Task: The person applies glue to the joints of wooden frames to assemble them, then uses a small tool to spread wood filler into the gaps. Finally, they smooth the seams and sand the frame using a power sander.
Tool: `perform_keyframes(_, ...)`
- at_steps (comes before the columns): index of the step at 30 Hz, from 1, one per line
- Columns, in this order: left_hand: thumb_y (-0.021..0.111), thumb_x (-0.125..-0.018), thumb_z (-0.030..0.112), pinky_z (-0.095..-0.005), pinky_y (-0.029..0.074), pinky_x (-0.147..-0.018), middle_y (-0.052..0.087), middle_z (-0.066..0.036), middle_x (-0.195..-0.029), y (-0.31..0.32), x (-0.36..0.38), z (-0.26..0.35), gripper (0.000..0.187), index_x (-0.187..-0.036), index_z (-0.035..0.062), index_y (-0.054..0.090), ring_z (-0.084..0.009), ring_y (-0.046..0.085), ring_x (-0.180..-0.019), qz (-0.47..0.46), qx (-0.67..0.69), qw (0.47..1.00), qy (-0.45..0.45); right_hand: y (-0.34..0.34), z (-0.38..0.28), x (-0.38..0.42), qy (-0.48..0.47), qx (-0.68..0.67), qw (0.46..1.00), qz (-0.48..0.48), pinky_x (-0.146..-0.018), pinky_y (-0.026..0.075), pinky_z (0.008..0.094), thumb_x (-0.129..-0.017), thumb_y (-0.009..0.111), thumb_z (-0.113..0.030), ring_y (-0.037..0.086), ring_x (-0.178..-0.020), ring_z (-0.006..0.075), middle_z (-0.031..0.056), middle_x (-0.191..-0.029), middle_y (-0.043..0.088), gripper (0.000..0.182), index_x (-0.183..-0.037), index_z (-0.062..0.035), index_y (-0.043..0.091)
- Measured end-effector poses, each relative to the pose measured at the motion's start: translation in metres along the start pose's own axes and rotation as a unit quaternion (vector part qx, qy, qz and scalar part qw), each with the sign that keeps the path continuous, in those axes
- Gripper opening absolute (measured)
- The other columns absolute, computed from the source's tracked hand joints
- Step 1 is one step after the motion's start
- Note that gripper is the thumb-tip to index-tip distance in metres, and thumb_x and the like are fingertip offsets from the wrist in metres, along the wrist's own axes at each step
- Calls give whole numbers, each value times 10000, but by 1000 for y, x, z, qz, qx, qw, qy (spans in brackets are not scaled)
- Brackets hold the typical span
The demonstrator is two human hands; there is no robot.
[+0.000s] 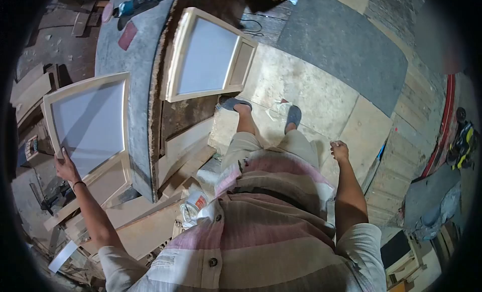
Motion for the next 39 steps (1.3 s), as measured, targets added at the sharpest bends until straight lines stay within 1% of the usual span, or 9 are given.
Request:
perform_keyframes(2,679,-838,679,-478,489,-935,726,-196,-1127,7,-7,-12,763,-1345,111,643,-412,669,-1024,-35,-97,994,-17,-18,32,10,41,1,999,6,-588,526,366,-928,680,-349,643,-670,182,68,-872,703,258,-1033,-114,671)
perform_keyframes(6,682,-849,659,-467,494,-936,717,-205,-1151,10,-16,-19,775,-1378,97,611,-413,669,-1048,-100,-138,985,-9,-32,40,15,23,-12,1000,-1,-599,530,380,-931,674,-361,650,-682,189,74,-896,707,281,-1061,-112,674)
perform_keyframes(11,683,-860,639,-458,493,-933,726,-197,-1112,7,-8,-17,767,-1349,51,620,-388,681,-1029,-94,-73,993,-6,-23,-20,8,-43,-55,998,-9,-648,531,369,-935,657,-351,660,-748,185,72,-942,707,293,-1103,-111,679)
perform_keyframes(16,702,-864,606,-455,495,-948,721,-195,-1099,8,-9,-23,685,-1335,113,641,-385,671,-1044,-158,8,986,-61,-4,-103,7,-102,-41,993,-34,-646,526,348,-927,665,-339,659,-748,164,50,-924,702,267,-1087,-126,686)
perform_keyframes(23,687,-878,610,-461,503,-913,727,-179,-1062,12,-8,-27,692,-1388,149,610,-353,675,-1031,-99,-57,993,-36,19,-165,-3,-150,-2,988,-30,-587,518,339,-931,669,-347,648,-694,152,39,-874,694,259,-1071,-129,683)
perform_keyframes(26,731,-869,539,-461,449,-1015,689,-163,-1235,6,-2,-15,616,-1319,124,655,-401,620,-1137,-124,5,988,-87,35,-185,-4,-140,42,989,-37,-579,517,343,-938,663,-346,646,-686,162,47,-865,692,258,-1064,-121,673)
perform_keyframes(31,736,-897,448,-464,447,-976,683,-138,-1208,-11,2,13,555,-1311,91,644,-368,599,-1058,-59,32,998,-19,89,-225,-10,-117,96,987,-56,-555,504,361,-954,653,-351,630,-657,185,62,-842,682,253,-1040,-113,644)
perform_keyframes(37,796,-839,353,-480,406,-1010,627,-173,-1312,-18,6,17,605,-1322,35,618,-353,566,-1125,-28,153,988,-19,190,-375,49,-210,68,970,-105,-542,486,318,-920,698,-304,636,-653,166,44,-822,673,203,-988,-116,662)
perform_keyframes(39,837,-801,247,-407,465,-895,652,-156,-1258,-26,8,24,581,-1299,25,636,-320,571,-1053,-5,156,987,-33,231,-459,115,-266,81,952,-132,-633,510,331,-948,671,-359,645,-743,168,47,-901,687,264,-1031,-108,667)
Point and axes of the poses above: each hand's wrist, its own x-axis away from the middle knuckle, its own y-axis out of the palm, z = x × y, the point moved 6 cm from there along -x, towards the middle knuckle
